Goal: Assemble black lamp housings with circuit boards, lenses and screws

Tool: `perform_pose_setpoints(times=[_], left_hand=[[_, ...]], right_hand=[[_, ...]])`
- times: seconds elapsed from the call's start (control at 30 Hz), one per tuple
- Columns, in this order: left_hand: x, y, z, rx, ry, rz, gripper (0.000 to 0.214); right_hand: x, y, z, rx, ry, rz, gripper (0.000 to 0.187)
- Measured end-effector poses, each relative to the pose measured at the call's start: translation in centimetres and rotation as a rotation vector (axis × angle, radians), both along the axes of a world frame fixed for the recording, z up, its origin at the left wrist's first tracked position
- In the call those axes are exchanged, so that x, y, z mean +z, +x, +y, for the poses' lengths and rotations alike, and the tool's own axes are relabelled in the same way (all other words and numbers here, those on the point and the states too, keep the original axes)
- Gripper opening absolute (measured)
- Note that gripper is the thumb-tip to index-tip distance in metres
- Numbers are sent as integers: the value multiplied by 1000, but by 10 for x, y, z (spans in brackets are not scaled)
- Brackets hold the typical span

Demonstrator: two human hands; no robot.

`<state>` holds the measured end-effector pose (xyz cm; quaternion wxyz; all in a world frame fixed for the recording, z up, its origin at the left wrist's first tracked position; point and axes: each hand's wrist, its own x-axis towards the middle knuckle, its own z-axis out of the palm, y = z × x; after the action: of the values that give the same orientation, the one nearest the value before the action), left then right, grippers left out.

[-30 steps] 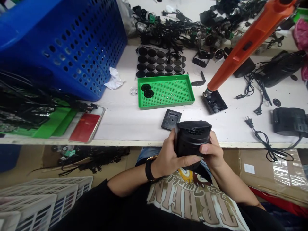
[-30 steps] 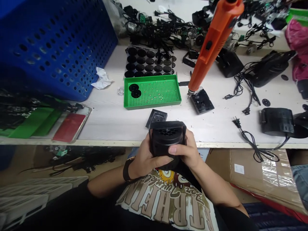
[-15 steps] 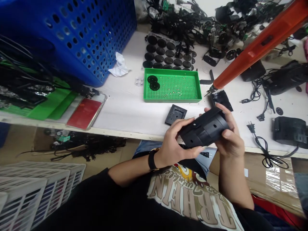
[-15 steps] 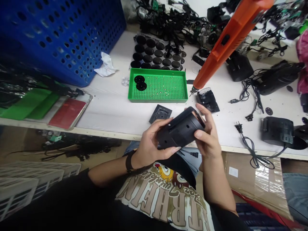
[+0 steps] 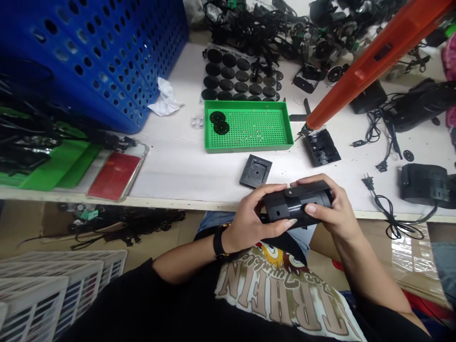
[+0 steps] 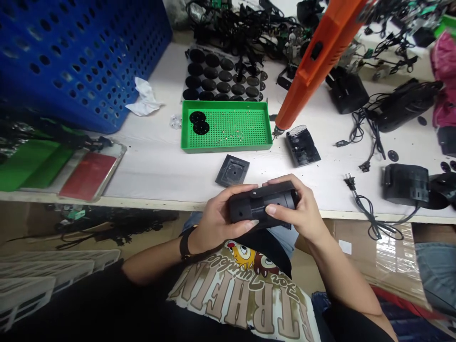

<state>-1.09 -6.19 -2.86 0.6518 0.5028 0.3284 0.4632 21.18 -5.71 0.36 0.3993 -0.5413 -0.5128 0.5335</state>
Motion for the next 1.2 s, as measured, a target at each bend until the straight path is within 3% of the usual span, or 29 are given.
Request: perform_pose_setpoints(times=[0.17,0.23,0.33,0.4,0.53,0.63,0.73,0.8,0.83,0.9,0.93,1.0,1.1,1.17,1.2], left_hand=[[0,-1,6,-10,-153,2,58],[1,4,10,72,-236,0,55],[-1,19,15,266,-310,-71,53],[-4,32,15,328,-283,-96,55],[-10,48,5,163,-101,26,71],[-11,47,-1,-66,24,58,64],[-13,52,2,-289,79,24,86],[-14,66,6,-502,121,69,110],[-15,77,8,-642,154,115,113],[-17,102,11,-922,219,184,97],[-16,115,11,-989,235,180,80],[-13,136,11,-1024,192,127,68],[1,157,11,-1098,-109,-15,66],[16,166,13,-1034,-279,-117,60],[24,170,15,-944,-281,-159,53]], right_hand=[[-5,-4,9,-56,-17,-14,52],[-8,-8,11,-203,25,58,58],[-15,-20,4,-465,59,251,82],[-20,-33,-4,-498,-12,405,92],[-24,-44,-19,-490,-35,559,76],[-16,-23,-24,-565,-9,529,70],[10,8,-28,-583,-10,578,68],[41,23,-29,-539,-1,625,67],[59,29,-28,-503,15,637,67],[99,38,-27,-440,70,640,68],[119,42,-26,-421,98,618,69],[155,52,-22,-399,166,505,65],[193,71,-14,-378,272,243,77],[209,86,-8,-461,262,56,93],[215,95,-6,-549,237,-33,96]])
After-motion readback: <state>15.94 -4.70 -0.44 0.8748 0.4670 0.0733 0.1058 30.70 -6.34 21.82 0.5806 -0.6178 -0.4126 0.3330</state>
